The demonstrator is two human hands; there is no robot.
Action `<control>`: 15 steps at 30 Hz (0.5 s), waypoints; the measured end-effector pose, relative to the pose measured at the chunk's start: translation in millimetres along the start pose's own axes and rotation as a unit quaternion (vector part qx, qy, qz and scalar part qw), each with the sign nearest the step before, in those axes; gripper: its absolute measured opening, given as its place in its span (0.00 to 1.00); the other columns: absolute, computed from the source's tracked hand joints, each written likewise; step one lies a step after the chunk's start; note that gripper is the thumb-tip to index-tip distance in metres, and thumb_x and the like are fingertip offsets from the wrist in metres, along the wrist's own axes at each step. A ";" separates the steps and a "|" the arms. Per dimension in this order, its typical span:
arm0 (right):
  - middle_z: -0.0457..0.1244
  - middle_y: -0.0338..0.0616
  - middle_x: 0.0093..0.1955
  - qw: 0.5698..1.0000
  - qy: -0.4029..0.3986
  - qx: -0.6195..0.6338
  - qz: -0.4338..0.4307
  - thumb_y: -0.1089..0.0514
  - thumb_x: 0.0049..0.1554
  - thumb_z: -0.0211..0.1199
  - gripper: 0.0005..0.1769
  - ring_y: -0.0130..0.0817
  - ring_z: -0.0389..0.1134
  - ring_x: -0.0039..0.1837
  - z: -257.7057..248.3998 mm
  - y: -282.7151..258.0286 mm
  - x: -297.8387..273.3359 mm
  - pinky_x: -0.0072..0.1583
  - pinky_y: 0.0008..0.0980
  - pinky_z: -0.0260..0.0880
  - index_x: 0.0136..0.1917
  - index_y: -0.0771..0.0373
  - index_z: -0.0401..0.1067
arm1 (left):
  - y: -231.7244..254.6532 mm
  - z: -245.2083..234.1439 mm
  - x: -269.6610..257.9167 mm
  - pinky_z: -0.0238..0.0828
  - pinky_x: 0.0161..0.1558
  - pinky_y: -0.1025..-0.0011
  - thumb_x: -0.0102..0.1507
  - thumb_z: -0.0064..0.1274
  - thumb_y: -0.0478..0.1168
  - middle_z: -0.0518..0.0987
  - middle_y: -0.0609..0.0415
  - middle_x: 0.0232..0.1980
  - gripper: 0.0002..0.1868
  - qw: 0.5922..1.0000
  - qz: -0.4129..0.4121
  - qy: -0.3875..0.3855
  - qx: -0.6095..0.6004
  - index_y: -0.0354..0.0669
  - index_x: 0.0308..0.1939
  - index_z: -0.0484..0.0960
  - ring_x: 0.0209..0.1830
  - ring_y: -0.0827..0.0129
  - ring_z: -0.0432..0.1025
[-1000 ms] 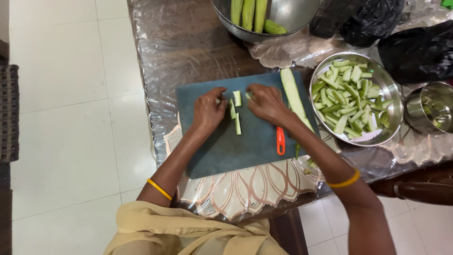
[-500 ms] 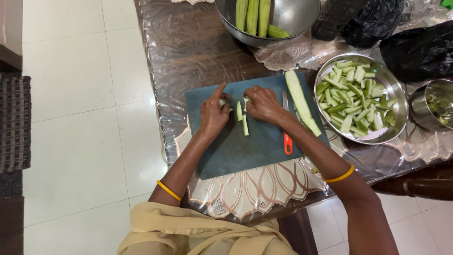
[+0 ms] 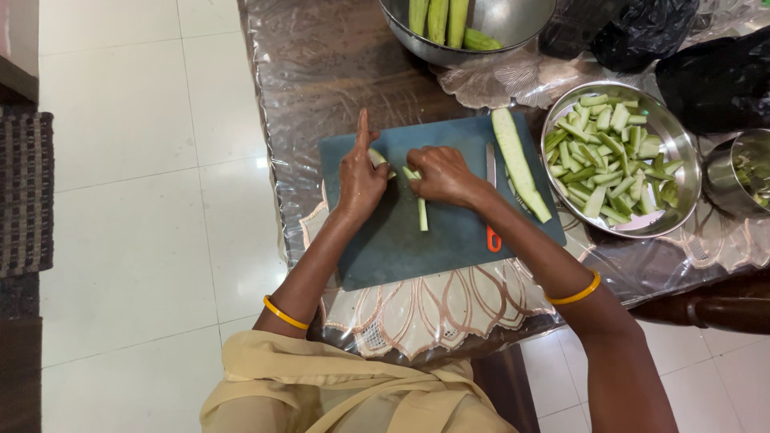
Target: The person cuts a cucumber into smaller pieces using a knife on a cutting board, then peels a whole ridge gourd by hand and with a knife.
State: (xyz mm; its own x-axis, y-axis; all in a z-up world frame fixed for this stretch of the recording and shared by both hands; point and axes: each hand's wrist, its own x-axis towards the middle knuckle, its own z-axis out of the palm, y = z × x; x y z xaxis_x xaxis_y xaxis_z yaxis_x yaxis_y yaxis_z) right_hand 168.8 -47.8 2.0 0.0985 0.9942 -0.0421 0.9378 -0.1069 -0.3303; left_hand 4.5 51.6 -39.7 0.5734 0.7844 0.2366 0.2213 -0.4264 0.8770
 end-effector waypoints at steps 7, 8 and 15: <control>0.68 0.59 0.44 0.993 0.115 -0.001 0.008 0.59 0.47 0.63 0.11 0.62 0.69 0.48 31.4 4.3 -3.4 0.50 0.55 0.67 0.44 0.66 0.73 | -2.3 2.7 -5.0 0.77 0.42 0.64 0.55 0.59 0.25 0.83 0.42 0.59 0.51 1.000 -0.008 -0.020 -0.004 0.39 0.79 0.50 0.32 0.65 0.78; 0.68 0.59 0.44 0.993 0.114 -0.001 0.008 0.59 0.47 0.63 0.11 0.62 0.69 0.48 33.5 9.9 -3.4 0.50 0.55 0.67 0.44 0.66 0.73 | -4.5 5.4 -5.4 0.78 0.41 0.67 0.57 0.56 0.26 0.85 0.43 0.55 0.46 0.997 -0.040 -0.029 -0.051 0.37 0.79 0.55 0.34 0.69 0.79; 0.67 0.49 0.36 0.926 0.115 0.349 0.084 0.61 0.52 0.67 0.12 0.28 0.65 0.36 31.4 20.8 -11.5 0.38 0.36 0.64 0.47 0.71 0.75 | -14.7 28.0 -9.3 0.80 0.40 0.73 0.65 0.44 0.29 0.84 0.47 0.51 0.29 0.891 -0.208 -0.092 -0.393 0.34 0.72 0.64 0.40 0.71 0.79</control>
State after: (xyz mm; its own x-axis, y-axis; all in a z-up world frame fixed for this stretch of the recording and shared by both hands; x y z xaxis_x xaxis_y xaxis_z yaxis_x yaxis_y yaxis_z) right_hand 176.7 -61.7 -34.0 0.3682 0.9294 0.0273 0.4669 -0.1594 -0.8698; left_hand 17.9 37.9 -66.5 0.7066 0.6824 -0.1872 -0.1331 0.3880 0.9120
